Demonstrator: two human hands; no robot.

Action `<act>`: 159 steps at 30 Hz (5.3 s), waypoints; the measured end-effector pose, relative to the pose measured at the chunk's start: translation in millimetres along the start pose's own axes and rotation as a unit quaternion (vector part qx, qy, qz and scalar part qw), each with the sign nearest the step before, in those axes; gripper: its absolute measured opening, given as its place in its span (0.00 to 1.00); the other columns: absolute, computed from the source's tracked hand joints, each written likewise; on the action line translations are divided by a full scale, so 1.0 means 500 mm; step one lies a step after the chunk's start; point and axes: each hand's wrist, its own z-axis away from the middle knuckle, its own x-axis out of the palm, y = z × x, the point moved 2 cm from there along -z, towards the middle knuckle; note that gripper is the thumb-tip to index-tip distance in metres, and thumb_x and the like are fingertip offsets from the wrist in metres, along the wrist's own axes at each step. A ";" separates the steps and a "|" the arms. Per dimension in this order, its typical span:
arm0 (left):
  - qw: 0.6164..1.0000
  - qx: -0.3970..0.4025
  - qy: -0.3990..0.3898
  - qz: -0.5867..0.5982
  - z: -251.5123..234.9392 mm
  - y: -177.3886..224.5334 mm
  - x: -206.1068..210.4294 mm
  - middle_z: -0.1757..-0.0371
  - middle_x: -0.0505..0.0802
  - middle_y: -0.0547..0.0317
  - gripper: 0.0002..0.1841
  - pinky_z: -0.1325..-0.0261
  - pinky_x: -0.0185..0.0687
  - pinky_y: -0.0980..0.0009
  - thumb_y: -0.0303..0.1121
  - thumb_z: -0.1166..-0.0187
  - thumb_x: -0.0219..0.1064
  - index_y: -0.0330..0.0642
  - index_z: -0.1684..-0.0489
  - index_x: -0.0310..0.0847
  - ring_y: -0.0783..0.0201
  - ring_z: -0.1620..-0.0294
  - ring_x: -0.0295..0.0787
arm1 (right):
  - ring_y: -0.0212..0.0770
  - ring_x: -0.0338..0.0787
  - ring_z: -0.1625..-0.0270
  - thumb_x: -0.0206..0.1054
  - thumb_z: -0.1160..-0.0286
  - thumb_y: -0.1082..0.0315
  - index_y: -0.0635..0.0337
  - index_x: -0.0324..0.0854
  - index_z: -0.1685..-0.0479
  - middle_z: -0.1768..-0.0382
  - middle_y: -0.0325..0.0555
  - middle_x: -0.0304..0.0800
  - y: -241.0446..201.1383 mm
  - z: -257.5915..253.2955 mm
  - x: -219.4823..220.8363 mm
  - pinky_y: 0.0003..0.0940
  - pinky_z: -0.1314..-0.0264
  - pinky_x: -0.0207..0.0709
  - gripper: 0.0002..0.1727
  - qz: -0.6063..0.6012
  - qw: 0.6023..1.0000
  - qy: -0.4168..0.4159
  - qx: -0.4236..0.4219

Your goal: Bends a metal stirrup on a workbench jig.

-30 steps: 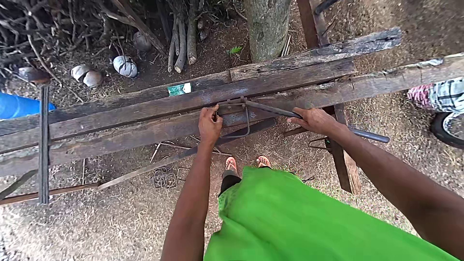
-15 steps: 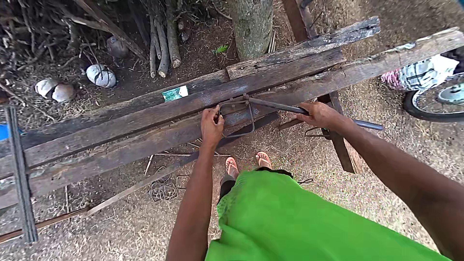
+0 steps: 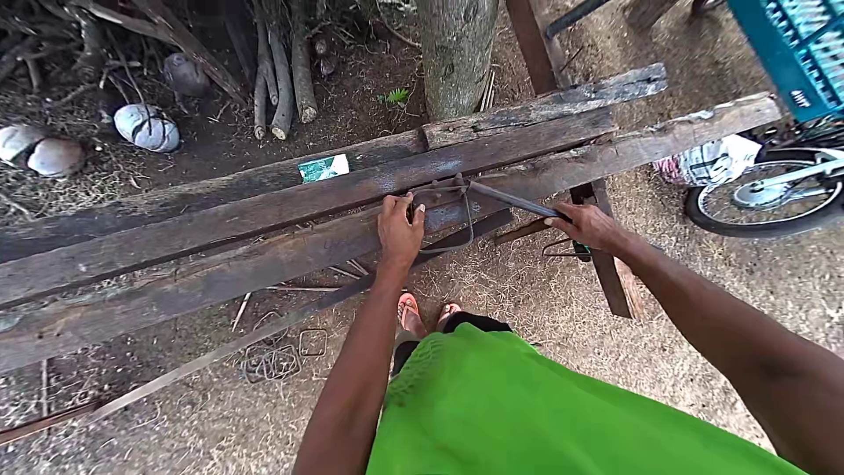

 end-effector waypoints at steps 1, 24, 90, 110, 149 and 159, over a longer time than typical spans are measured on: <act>1.000 0.007 0.020 -0.012 -0.002 -0.001 0.006 0.45 0.88 0.43 0.20 0.38 0.81 0.49 0.41 0.16 0.67 0.36 0.35 0.87 0.48 0.47 0.87 | 0.55 0.91 0.70 0.59 0.11 0.47 0.57 0.85 0.50 0.72 0.52 0.88 0.000 0.001 -0.002 0.62 0.66 0.83 0.22 0.025 1.000 -0.004 0.002; 0.977 0.080 0.126 -0.152 0.011 -0.022 0.043 0.46 0.88 0.43 0.16 0.43 0.84 0.53 0.39 0.13 0.62 0.37 0.41 0.87 0.48 0.50 0.87 | 0.59 0.90 0.72 0.42 0.18 0.26 0.55 0.81 0.66 0.80 0.51 0.85 -0.015 -0.004 0.030 0.59 0.73 0.77 0.40 0.034 0.995 0.055 0.071; 0.967 0.124 0.084 -0.207 0.007 -0.023 0.031 0.43 0.86 0.41 0.18 0.36 0.80 0.46 0.39 0.09 0.54 0.35 0.40 0.84 0.44 0.40 0.85 | 0.37 0.77 0.79 0.43 0.10 0.37 0.54 0.78 0.46 0.78 0.37 0.73 -0.250 0.150 0.237 0.40 0.74 0.75 0.31 -0.454 0.885 -0.040 0.100; 0.967 0.139 0.088 -0.197 0.006 -0.034 0.036 0.42 0.86 0.43 0.18 0.36 0.78 0.49 0.39 0.08 0.54 0.37 0.39 0.84 0.46 0.40 0.84 | 0.29 0.63 0.90 0.40 0.06 0.48 0.56 0.77 0.47 0.86 0.31 0.64 -0.348 0.167 0.273 0.24 0.89 0.61 0.25 -0.737 0.666 -0.043 0.108; 0.969 0.122 0.080 -0.199 -0.003 -0.007 0.034 0.43 0.87 0.41 0.17 0.38 0.77 0.44 0.37 0.10 0.52 0.39 0.38 0.83 0.41 0.39 0.84 | 0.30 0.64 0.88 0.38 0.04 0.51 0.57 0.72 0.52 0.84 0.32 0.63 -0.553 0.160 0.327 0.26 0.85 0.65 0.23 -0.706 0.673 0.095 0.199; 0.969 0.108 0.093 -0.203 -0.001 -0.009 0.037 0.42 0.87 0.40 0.17 0.35 0.76 0.44 0.39 0.10 0.53 0.38 0.38 0.83 0.40 0.38 0.84 | 0.35 0.75 0.84 0.42 0.13 0.34 0.54 0.80 0.49 0.83 0.36 0.73 -0.427 0.497 0.435 0.37 0.80 0.75 0.34 -0.459 0.825 0.056 0.324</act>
